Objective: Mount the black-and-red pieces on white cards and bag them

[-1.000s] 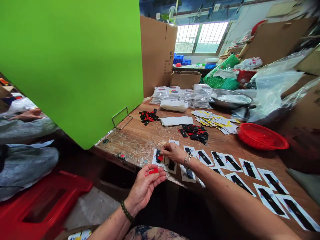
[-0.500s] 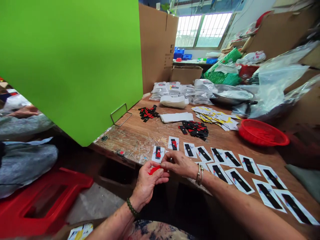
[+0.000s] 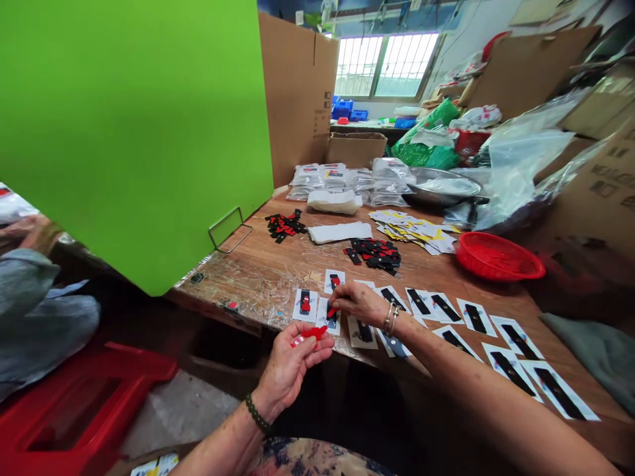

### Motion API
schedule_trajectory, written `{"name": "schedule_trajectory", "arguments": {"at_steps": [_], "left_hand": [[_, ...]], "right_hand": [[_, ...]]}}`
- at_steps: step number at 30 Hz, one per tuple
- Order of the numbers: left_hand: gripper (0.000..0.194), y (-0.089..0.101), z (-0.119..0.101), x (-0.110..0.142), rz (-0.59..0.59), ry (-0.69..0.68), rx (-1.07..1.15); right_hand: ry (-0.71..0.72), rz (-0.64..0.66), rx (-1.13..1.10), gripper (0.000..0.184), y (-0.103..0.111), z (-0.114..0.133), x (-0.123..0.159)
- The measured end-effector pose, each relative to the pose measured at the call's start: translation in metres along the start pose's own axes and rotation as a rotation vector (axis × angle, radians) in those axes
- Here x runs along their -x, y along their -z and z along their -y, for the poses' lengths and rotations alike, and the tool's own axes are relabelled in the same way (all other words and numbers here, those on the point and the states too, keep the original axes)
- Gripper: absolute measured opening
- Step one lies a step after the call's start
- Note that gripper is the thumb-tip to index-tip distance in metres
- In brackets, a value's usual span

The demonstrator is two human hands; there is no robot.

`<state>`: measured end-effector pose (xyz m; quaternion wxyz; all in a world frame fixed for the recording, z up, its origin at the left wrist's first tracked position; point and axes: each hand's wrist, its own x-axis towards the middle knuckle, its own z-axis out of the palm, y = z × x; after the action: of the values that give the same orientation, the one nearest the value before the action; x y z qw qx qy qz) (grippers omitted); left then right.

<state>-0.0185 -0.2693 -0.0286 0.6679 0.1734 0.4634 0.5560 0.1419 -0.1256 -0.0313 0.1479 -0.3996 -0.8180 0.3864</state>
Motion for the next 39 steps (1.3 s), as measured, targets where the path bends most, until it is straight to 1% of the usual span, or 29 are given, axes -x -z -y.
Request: {"name": "schedule_trajectory", "arguments": {"at_steps": [2, 4, 6, 8, 9, 10, 13, 15, 16, 18, 20, 22, 24, 25, 27, 31, 33, 35, 37, 39], "left_hand": [[0.028, 0.0, 0.001, -0.001, -0.01, -0.002, -0.012], [0.031, 0.0, 0.003, -0.002, -0.02, -0.004, -0.027], [0.033, -0.001, 0.004, -0.003, -0.03, -0.014, -0.042], [0.035, -0.003, 0.005, -0.005, -0.041, -0.027, -0.046], [0.036, -0.004, 0.006, -0.006, -0.044, -0.033, -0.045], [0.037, -0.005, 0.007, -0.007, -0.044, -0.038, -0.04], [0.039, -0.011, 0.01, -0.008, -0.023, -0.046, -0.029], [0.039, -0.014, 0.014, -0.007, -0.005, -0.032, -0.035], [0.039, -0.016, 0.015, -0.006, 0.002, -0.019, -0.041], [0.039, -0.018, 0.018, -0.004, 0.007, 0.004, -0.053], [0.038, -0.018, 0.021, -0.003, 0.008, 0.015, -0.058], [0.037, -0.017, 0.021, -0.003, 0.01, 0.023, -0.051], [0.036, -0.018, 0.021, -0.005, 0.014, 0.035, -0.034], [0.036, -0.018, 0.021, -0.005, 0.016, 0.04, -0.025], [0.035, -0.02, 0.021, -0.007, 0.023, 0.048, -0.011], [0.035, -0.024, 0.022, -0.009, 0.032, 0.056, 0.015], [0.036, -0.026, 0.022, -0.01, 0.029, 0.056, 0.017], [0.036, -0.027, 0.022, -0.01, 0.023, 0.049, 0.016], [0.035, -0.03, 0.023, -0.01, 0.024, 0.039, 0.017], [0.032, -0.033, 0.025, -0.01, 0.043, 0.039, 0.012]], "right_hand": [[0.01, 0.02, 0.054, 0.013, -0.004, -0.001, -0.005], [0.029, -0.01, 0.115, 0.012, -0.008, 0.0, -0.007], [0.073, -0.112, 0.18, 0.01, -0.009, 0.004, -0.003], [0.092, -0.205, 0.187, 0.009, -0.009, 0.01, 0.006], [0.08, -0.205, 0.141, 0.009, -0.009, 0.013, 0.012], [0.056, -0.171, 0.061, 0.012, -0.009, 0.016, 0.02], [-0.026, -0.029, -0.22, 0.016, -0.015, 0.022, 0.045], [-0.053, -0.002, -0.321, 0.014, -0.017, 0.021, 0.059], [-0.063, -0.006, -0.33, 0.013, -0.015, 0.018, 0.063], [-0.071, -0.034, -0.249, 0.015, -0.005, 0.01, 0.069], [-0.071, -0.051, -0.058, 0.017, 0.012, 0.002, 0.068], [-0.076, -0.01, 0.149, 0.017, 0.028, -0.003, 0.063], [-0.091, 0.065, 0.297, 0.014, 0.037, -0.006, 0.056], [-0.097, 0.092, 0.355, 0.013, 0.038, -0.006, 0.052], [-0.106, 0.099, 0.467, 0.011, 0.034, -0.004, 0.045], [-0.129, 0.05, 0.593, 0.009, 0.022, 0.003, 0.04], [-0.119, -0.02, 0.579, 0.011, 0.02, 0.006, 0.044], [-0.108, -0.085, 0.478, 0.012, 0.019, 0.009, 0.052], [-0.082, -0.089, 0.271, 0.012, 0.015, 0.013, 0.064], [-0.056, -0.062, 0.048, 0.015, 0.008, 0.016, 0.076]]}}
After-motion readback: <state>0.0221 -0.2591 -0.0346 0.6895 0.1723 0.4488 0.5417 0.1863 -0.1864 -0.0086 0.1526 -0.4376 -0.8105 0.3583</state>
